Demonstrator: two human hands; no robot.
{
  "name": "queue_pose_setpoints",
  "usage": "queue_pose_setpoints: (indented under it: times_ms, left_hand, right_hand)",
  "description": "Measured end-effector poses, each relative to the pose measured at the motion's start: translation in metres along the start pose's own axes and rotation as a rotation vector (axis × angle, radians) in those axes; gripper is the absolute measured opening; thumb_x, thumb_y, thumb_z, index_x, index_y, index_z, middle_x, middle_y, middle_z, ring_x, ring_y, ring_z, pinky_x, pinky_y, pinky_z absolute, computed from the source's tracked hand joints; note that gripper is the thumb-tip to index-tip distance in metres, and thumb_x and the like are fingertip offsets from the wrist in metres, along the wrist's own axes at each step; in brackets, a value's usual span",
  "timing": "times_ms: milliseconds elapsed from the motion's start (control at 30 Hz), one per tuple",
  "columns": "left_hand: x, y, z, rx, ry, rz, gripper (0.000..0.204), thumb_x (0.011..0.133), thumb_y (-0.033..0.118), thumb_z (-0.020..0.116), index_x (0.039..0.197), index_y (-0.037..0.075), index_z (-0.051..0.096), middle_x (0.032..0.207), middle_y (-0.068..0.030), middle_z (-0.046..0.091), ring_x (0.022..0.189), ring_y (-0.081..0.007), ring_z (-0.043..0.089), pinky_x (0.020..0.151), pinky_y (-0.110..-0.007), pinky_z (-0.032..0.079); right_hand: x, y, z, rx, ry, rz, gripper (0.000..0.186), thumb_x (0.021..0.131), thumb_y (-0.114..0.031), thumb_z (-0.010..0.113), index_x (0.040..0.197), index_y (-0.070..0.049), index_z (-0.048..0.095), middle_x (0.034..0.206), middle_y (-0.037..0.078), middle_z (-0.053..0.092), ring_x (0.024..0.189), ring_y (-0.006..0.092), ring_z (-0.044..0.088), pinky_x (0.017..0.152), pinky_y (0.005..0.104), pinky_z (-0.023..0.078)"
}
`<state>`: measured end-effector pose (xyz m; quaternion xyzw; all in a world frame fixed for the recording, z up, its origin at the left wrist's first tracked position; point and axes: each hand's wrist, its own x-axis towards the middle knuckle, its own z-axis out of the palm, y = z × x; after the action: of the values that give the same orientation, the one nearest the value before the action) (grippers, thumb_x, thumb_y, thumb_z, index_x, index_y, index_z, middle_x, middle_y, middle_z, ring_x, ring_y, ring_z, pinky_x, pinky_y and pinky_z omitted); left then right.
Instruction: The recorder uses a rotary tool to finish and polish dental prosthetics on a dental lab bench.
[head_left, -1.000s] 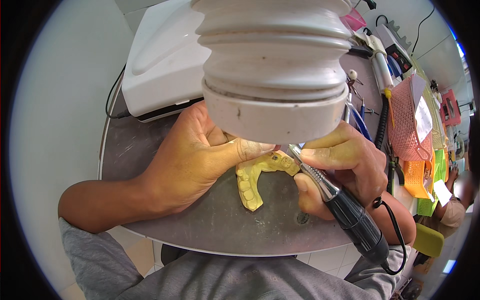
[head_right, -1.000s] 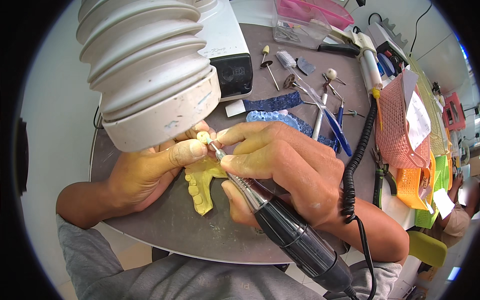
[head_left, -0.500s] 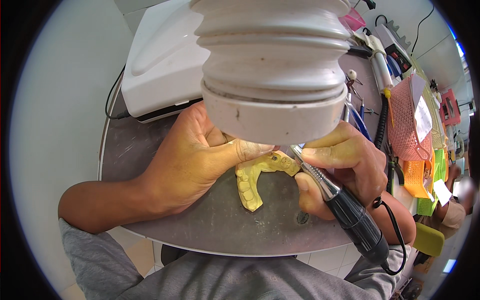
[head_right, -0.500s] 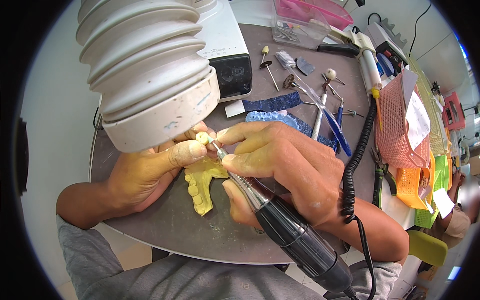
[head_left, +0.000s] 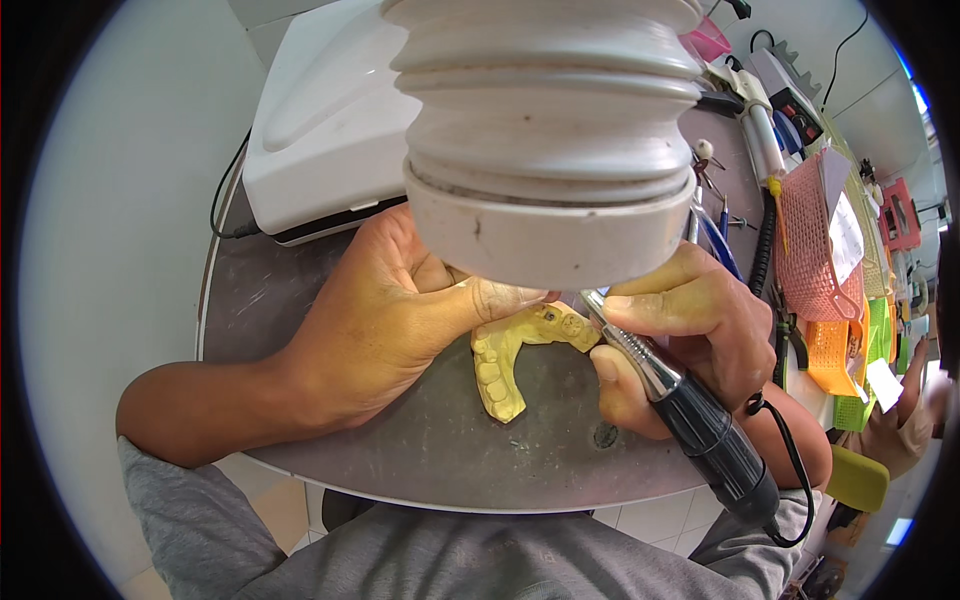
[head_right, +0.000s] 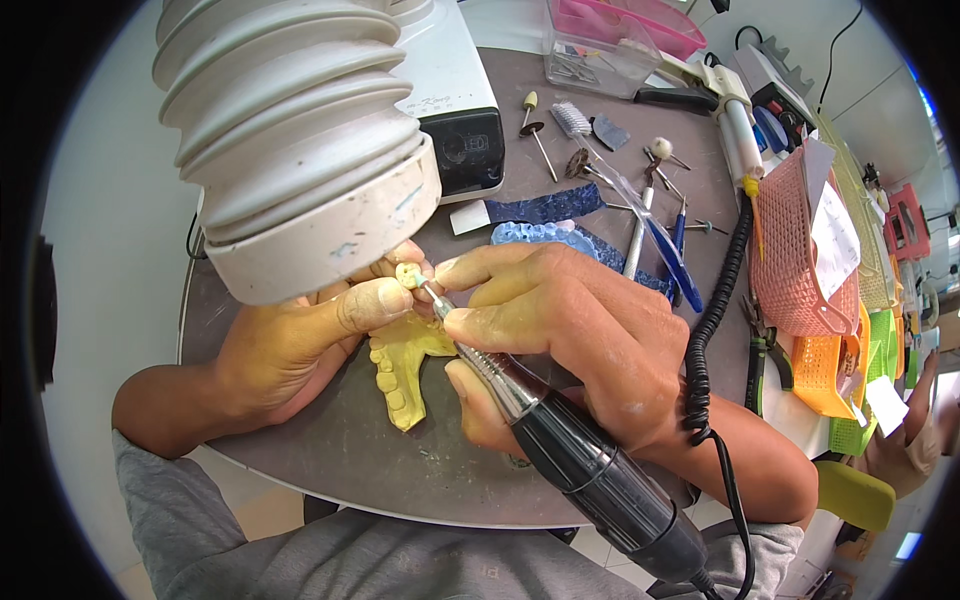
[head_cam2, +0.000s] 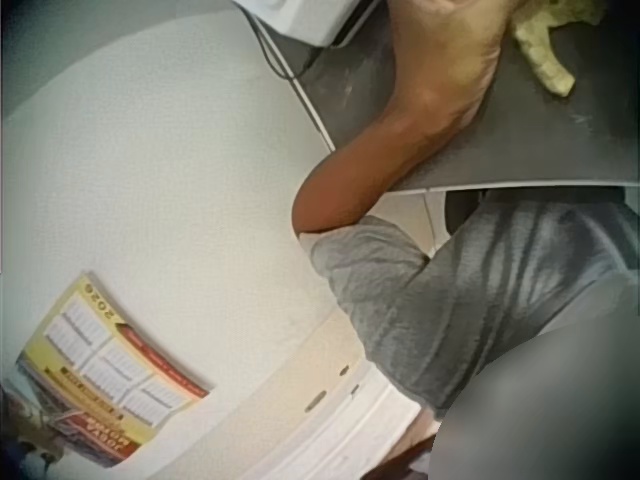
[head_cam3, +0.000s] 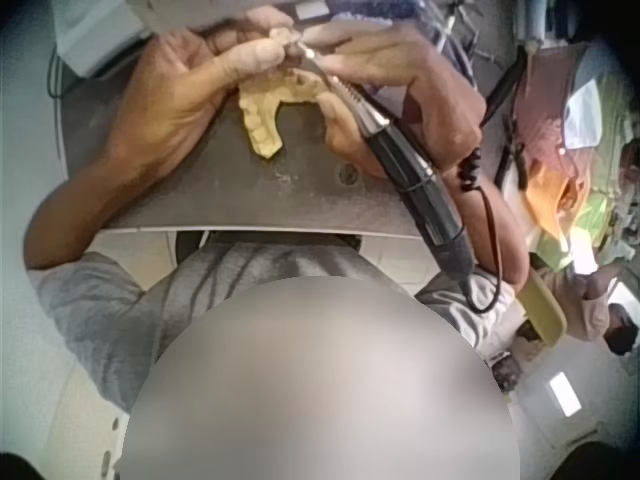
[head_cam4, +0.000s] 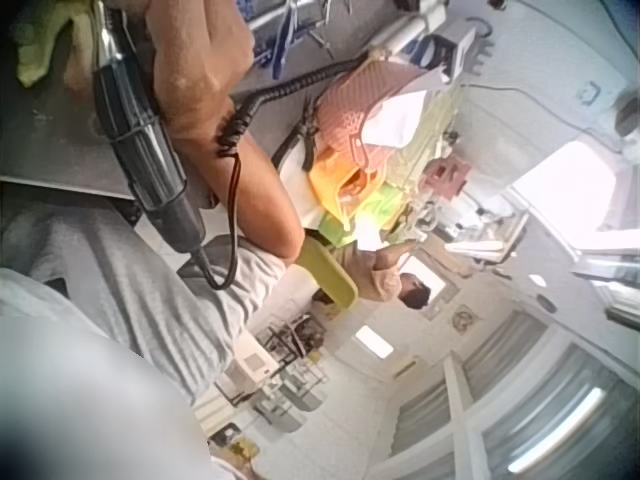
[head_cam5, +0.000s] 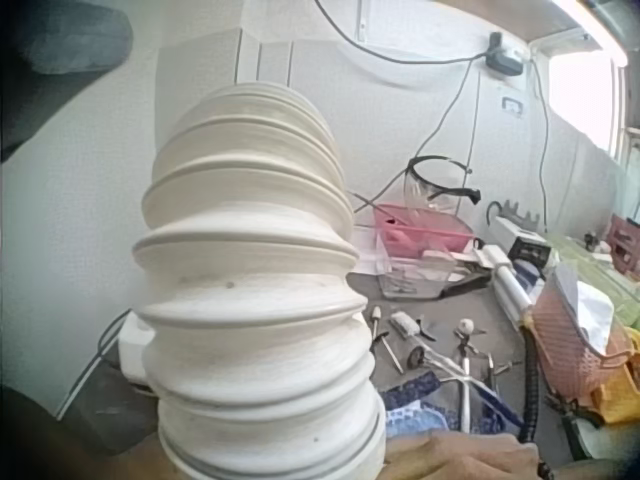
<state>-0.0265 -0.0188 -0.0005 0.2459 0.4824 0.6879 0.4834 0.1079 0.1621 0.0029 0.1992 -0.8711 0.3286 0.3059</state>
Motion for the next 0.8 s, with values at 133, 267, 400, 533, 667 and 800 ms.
queue_pose_setpoints:
  times_ms: [133,267,400,533,667,800]
  left_hand:
    - [-0.0005,-0.0007,0.0004,-0.006,-0.022,0.004,0.026,0.093,0.005,0.062,0.118,0.000,0.056,0.109,-0.0087,0.060,0.106,-0.0174,0.059,0.095,-0.032,0.048]
    - [0.0001,-0.0012,0.0002,-0.008,-0.018,0.002,0.027,0.094,0.005,0.062,0.119,0.000,0.056,0.110,-0.0084,0.060,0.106,-0.0170,0.059,0.095,-0.032,0.048]
    - [0.0003,-0.0011,-0.0005,-0.013,-0.020,0.012,0.027,0.094,0.006,0.062,0.119,0.000,0.056,0.110,-0.0091,0.061,0.106,-0.0173,0.059,0.095,-0.032,0.048]
    - [-0.0004,0.0003,-0.0006,0.010,-0.021,0.011,0.028,0.094,0.006,0.062,0.120,-0.001,0.055,0.110,-0.0110,0.062,0.107,-0.0182,0.060,0.096,-0.033,0.048]
    - [0.0006,-0.0021,-0.0017,0.021,-0.039,0.017,0.029,0.096,0.008,0.060,0.122,-0.001,0.054,0.108,-0.0120,0.062,0.107,-0.0192,0.060,0.097,-0.034,0.047]
    - [0.0013,-0.0014,-0.0024,0.062,-0.053,0.012,0.030,0.097,0.009,0.058,0.124,-0.002,0.053,0.108,-0.0120,0.062,0.107,-0.0196,0.060,0.098,-0.035,0.047]
  right_hand:
    - [0.0004,0.0007,-0.0008,-0.014,0.008,-0.051,0.031,0.076,-0.005,0.073,0.101,0.006,0.059,0.084,0.018,0.065,0.073,0.0230,0.066,0.068,0.0314,0.053]
    - [0.0000,0.0023,0.0000,-0.021,0.022,-0.064,0.030,0.074,-0.004,0.073,0.100,0.006,0.061,0.084,0.019,0.065,0.073,0.0235,0.067,0.067,0.0312,0.053]
    - [-0.0003,0.0023,-0.0001,-0.015,0.011,-0.045,0.031,0.074,-0.003,0.074,0.100,0.006,0.061,0.084,0.019,0.066,0.071,0.0232,0.067,0.066,0.0308,0.053]
    - [0.0015,0.0011,0.0012,-0.003,0.011,-0.032,0.030,0.074,-0.001,0.073,0.100,0.005,0.061,0.085,0.019,0.066,0.072,0.0216,0.066,0.065,0.0298,0.052]
    - [-0.0010,-0.0034,-0.0027,0.034,-0.015,0.050,0.030,0.076,0.000,0.072,0.103,0.006,0.060,0.090,0.020,0.066,0.078,0.0211,0.066,0.069,0.0294,0.051]
    - [-0.0033,-0.0018,-0.0028,0.077,-0.020,0.074,0.031,0.078,0.000,0.071,0.105,0.006,0.058,0.093,0.021,0.065,0.082,0.0221,0.066,0.072,0.0308,0.052]
